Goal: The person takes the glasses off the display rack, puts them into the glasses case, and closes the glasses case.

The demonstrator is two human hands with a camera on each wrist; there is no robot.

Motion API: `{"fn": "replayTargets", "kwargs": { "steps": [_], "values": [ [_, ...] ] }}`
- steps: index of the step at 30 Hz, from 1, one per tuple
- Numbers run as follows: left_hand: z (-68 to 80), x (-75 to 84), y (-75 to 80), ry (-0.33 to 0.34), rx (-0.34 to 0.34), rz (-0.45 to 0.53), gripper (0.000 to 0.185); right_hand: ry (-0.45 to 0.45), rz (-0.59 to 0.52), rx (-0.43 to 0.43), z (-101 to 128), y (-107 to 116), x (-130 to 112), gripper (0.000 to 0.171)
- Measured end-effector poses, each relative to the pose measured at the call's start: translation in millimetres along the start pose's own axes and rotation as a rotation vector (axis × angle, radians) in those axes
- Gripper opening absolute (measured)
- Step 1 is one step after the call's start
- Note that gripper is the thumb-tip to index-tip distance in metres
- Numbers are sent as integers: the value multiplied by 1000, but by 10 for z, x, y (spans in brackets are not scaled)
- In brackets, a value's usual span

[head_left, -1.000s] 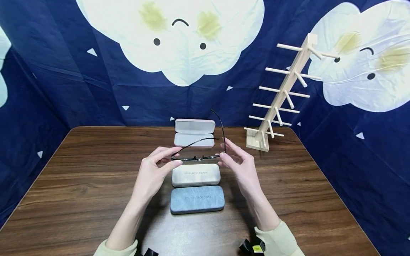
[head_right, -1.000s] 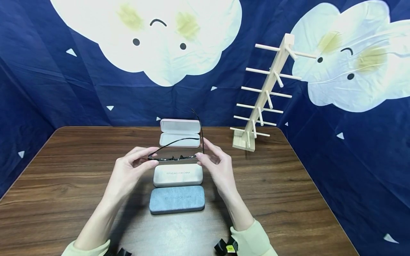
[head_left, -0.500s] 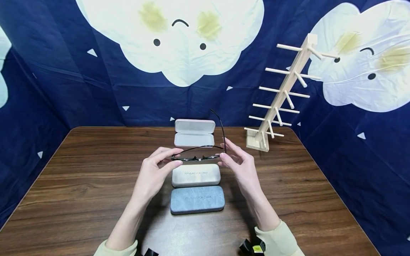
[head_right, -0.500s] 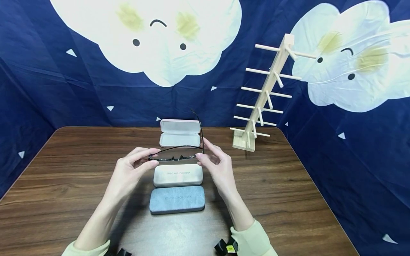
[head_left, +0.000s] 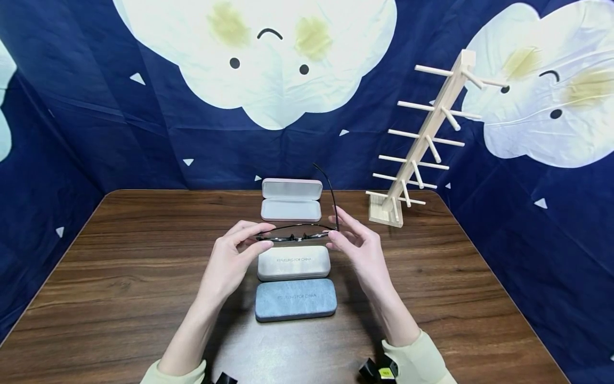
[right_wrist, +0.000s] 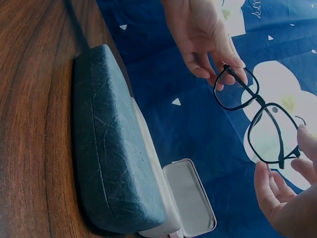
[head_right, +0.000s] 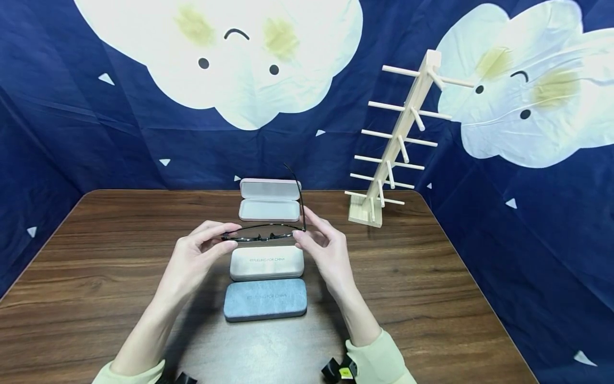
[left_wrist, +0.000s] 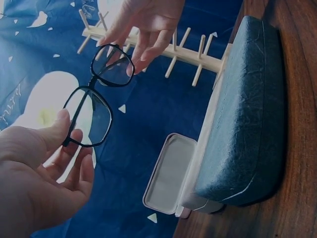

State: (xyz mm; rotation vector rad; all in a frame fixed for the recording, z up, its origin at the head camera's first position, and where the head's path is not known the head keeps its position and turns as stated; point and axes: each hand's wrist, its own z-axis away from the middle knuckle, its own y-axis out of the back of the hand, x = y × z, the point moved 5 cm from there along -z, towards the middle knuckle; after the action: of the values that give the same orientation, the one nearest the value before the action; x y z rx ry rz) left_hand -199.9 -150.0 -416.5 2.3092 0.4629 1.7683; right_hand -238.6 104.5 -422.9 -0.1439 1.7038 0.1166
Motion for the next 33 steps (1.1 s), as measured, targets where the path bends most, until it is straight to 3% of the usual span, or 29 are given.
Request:
{"fn": "replayTargets", "kwargs": {
  "steps": [33],
  "values": [
    [-11, -20, 12, 18, -10, -19, 26, 33, 57, -14, 8, -5, -6, 42]
  ]
}}
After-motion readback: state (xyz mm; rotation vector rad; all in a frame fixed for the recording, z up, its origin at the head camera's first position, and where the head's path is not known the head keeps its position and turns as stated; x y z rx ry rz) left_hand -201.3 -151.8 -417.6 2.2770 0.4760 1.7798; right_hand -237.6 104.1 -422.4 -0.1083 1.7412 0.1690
